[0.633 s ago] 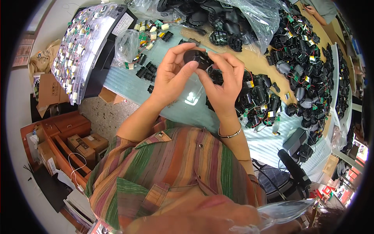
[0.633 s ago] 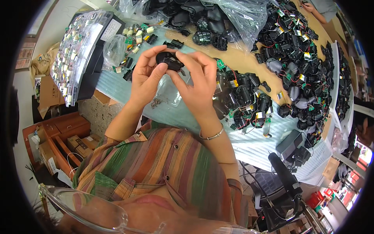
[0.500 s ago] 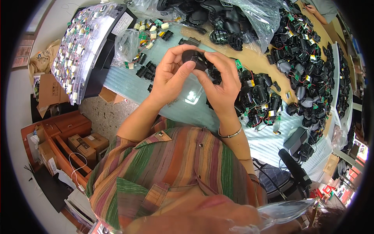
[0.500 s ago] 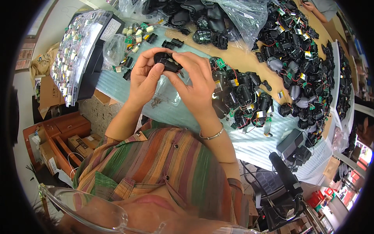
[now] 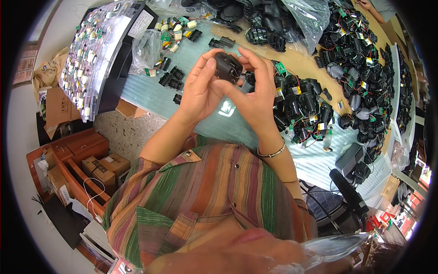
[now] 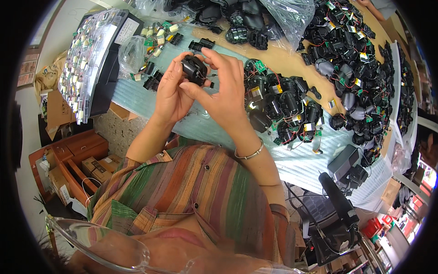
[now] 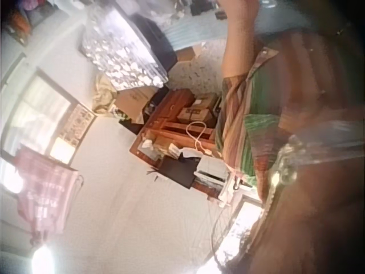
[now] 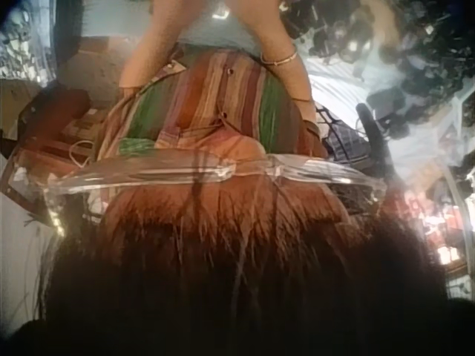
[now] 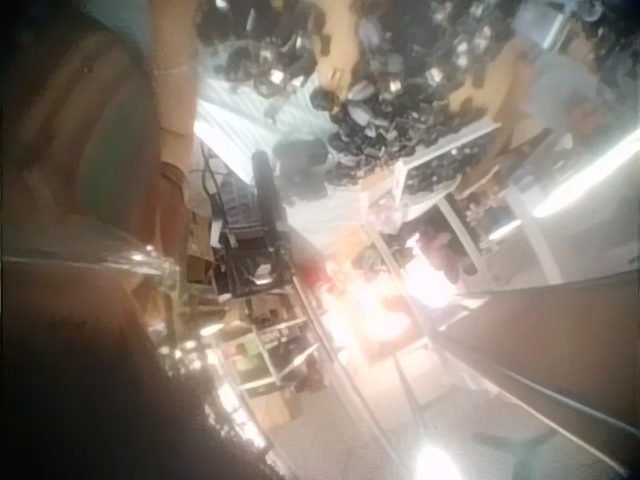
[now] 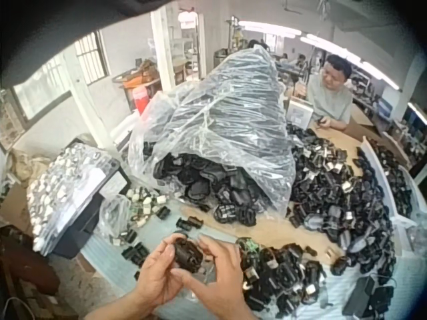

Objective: The person assembles small black electronic components by inserting white rectangular parts into them. They pick up the black housing and the white insert from a table covered in similar parts, fit them together, and place the assembled unit back on the table. The process is repeated for multiple units.

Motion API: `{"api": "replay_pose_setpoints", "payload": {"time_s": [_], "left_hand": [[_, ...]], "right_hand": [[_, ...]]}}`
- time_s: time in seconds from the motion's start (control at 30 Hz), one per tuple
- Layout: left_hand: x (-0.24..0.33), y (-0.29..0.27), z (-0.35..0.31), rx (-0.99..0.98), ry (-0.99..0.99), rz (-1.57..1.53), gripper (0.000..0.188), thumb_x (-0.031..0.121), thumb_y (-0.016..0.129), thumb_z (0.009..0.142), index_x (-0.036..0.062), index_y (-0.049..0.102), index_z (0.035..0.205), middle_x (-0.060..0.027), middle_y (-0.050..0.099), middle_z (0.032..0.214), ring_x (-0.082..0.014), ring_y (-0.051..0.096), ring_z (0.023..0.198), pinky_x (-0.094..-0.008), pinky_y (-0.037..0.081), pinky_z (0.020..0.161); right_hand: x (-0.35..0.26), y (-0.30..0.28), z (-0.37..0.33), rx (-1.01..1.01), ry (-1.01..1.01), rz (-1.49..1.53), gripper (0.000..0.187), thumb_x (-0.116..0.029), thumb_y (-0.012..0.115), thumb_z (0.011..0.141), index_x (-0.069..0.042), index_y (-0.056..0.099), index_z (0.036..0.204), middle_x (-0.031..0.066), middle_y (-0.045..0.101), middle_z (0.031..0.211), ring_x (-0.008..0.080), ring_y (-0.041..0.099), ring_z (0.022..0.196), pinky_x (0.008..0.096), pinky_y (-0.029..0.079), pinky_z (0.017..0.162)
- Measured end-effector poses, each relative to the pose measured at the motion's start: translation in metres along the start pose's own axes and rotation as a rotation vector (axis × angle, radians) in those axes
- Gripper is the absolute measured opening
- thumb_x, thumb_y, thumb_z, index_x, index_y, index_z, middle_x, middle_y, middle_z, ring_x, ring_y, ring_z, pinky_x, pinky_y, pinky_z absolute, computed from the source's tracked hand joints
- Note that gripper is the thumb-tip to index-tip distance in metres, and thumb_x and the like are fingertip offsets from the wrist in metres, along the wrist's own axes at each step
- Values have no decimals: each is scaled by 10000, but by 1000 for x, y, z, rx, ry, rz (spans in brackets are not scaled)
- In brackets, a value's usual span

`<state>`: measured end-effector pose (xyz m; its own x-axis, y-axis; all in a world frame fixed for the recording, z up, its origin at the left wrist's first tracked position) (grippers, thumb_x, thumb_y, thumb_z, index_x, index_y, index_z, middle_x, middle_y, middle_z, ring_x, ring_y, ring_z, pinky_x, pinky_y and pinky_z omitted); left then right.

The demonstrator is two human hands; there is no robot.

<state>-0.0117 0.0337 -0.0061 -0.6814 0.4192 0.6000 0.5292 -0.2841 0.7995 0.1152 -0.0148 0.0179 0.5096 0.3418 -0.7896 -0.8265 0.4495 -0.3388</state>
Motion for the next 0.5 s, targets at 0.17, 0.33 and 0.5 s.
{"api": "replay_pose_setpoints", "payload": {"time_s": [0.17,0.33,0.5], "left_hand": [[0,-9,3,11,-114,-57,367,270,467,1065,29,428,1339,-160,611,1208,-264,660,1024,-401,588,873],[-4,-3,1,63,-33,16,365,256,503,1055,31,447,1337,-124,612,1228,-209,612,1113,-378,519,968],[-9,-12,-3,-3,125,205,338,160,543,1032,21,455,1328,-110,599,1260,-172,556,1171,-347,423,1043]], "right_hand": [[0,5,-1,-12,97,141,698,-234,860,751,-44,552,1349,84,568,1112,180,591,929,306,497,846],[3,3,-2,-50,198,195,628,-274,815,819,-28,549,1332,101,591,1139,183,603,941,307,506,829],[6,5,-4,-52,331,297,496,-264,773,859,-10,599,1248,103,667,1083,214,627,942,326,516,832]]}}
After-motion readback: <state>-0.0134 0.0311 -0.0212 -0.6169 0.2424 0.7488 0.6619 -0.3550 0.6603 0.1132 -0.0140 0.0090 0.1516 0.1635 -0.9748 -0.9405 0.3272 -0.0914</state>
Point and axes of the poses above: each hand's wrist, its own z-axis towards the middle knuckle, its own y-axis out of the palm, x = y × z, the point moved 3 cm from there along z, towards the middle knuckle
